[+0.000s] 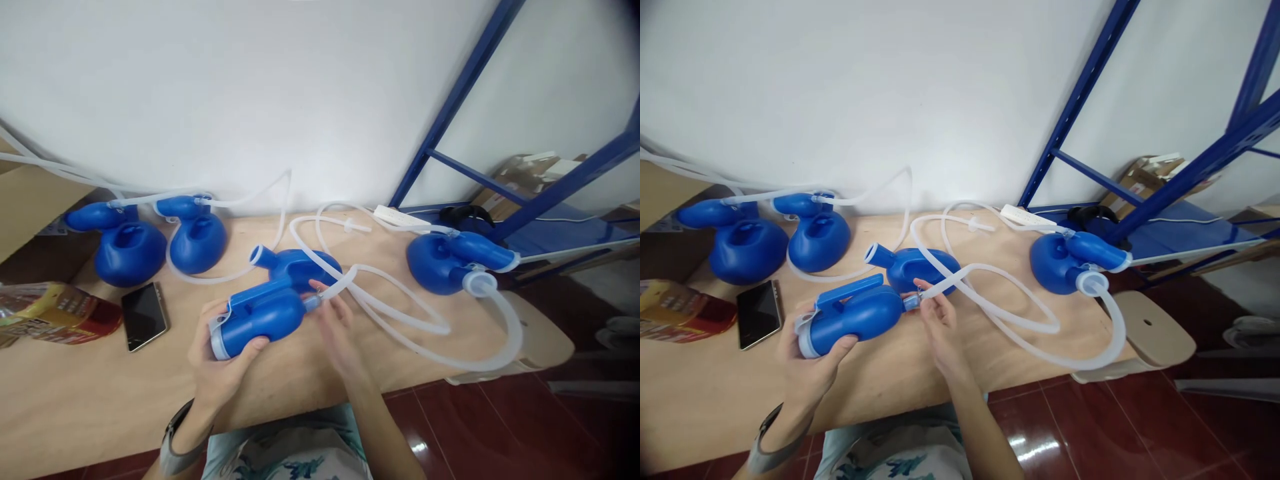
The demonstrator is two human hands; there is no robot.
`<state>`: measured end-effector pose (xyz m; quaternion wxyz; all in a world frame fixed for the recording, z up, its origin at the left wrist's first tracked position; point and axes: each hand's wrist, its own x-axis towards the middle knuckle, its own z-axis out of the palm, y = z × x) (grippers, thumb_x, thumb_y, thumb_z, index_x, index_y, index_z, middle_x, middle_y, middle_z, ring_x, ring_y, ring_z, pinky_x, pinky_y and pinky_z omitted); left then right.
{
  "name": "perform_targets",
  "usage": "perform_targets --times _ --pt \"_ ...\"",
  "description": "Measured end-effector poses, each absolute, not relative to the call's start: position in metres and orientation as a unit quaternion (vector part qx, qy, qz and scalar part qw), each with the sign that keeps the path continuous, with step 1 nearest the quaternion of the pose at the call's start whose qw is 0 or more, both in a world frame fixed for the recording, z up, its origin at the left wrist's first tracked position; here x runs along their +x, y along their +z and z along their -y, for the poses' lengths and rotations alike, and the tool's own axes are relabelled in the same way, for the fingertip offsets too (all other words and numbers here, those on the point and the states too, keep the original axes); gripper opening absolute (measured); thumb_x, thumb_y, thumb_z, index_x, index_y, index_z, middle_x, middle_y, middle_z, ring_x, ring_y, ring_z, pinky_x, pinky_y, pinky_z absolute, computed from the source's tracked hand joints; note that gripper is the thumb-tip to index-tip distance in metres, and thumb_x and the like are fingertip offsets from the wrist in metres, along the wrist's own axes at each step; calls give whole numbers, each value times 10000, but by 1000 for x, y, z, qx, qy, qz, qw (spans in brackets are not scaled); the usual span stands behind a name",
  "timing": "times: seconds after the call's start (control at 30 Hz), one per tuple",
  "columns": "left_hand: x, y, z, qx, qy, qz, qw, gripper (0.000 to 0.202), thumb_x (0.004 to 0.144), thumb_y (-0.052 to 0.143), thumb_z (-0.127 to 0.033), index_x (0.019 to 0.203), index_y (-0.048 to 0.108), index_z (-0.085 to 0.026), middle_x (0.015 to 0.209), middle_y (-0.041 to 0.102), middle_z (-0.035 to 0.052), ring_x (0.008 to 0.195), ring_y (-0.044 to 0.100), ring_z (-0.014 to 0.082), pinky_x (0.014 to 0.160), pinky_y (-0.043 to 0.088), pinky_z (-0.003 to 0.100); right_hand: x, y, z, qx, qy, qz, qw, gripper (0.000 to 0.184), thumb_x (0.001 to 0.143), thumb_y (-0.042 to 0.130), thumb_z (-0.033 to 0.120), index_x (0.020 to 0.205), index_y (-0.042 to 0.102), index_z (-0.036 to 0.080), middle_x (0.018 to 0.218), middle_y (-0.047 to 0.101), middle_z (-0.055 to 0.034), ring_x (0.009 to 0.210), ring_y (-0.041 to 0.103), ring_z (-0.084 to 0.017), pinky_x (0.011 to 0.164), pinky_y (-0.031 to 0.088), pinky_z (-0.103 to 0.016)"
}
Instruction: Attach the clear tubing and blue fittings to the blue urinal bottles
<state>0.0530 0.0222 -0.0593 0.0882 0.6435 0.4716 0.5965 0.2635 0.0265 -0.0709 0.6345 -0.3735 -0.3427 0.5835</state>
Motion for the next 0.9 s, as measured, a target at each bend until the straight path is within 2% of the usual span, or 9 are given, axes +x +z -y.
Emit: perform_targets --times 0.07,0.17,0.33,0.47,0.57,0.67,0.77,0.83,0.9 --pt "56 -59 -20 649 589 -474 82 512 816 877 -460 1217 653 -234 1166 702 59 1060 714 262 919 596 389 262 -70 -29 -367 598 315 639 415 858 827 596 1096 802 257 1053 805 -70 973 747 -237 855 608 -359" --pt "58 -59 -18 658 578 -476 80 483 835 864 -458 1206 650 -235 1143 701 56 1054 711 261 910 601 390 260 -76 -28 -373 607 276 645 417 780 889 602 980 798 247 1002 786 -56 866 723 -212 715 594 -323" --pt "55 -61 -16 672 569 -467 79 494 808 896 -407 1199 650 -231 1163 699 62 1049 708 257 912 598 394 261 -90 -25 -420 575 250 655 486 778 848 684 796 725 215 781 722 -32 684 658 -168 568 502 -267" --pt "54 -58 -17 676 576 -456 58 522 816 894 -388 1244 641 -226 1180 691 79 1072 713 274 914 607 426 266 -83 -21 -387 637 241 621 585 791 754 805 903 718 232 762 712 -31 663 658 -175 547 476 -261" --pt "57 -51 -18 723 558 -404 59 546 811 904 -339 1270 630 -230 1180 686 81 1042 737 275 881 631 436 266 -76 -20 -375 672 229 597 675 749 716 879 934 734 230 699 680 -15 568 607 -157 505 454 -262" --pt "58 -48 -18 748 549 -368 57 564 807 908 -286 1290 623 -229 1170 681 79 1022 750 266 878 643 434 266 -74 -21 -404 643 242 604 558 744 824 756 895 764 222 790 723 -25 572 618 -138 501 450 -249" --pt "55 -50 -19 737 554 -384 54 556 807 908 -306 1282 634 -220 1184 681 91 1029 747 269 883 640 435 270 -74 -19 -400 631 286 600 414 771 877 575 1008 811 242 916 775 -45 720 699 -177 569 496 -254" --pt "51 -53 -19 721 558 -406 55 541 803 908 -336 1260 645 -217 1188 685 97 1029 744 276 874 639 442 274 -75 -16 -382 643 307 589 408 791 867 493 1118 814 255 903 787 -47 777 716 -196 604 513 -261" --pt "48 -55 -18 709 561 -424 58 523 798 909 -347 1235 653 -216 1184 692 99 1031 741 281 873 638 451 278 -76 -14 -381 643 301 592 358 789 867 424 1102 816 258 882 788 -38 771 712 -191 603 509 -253"
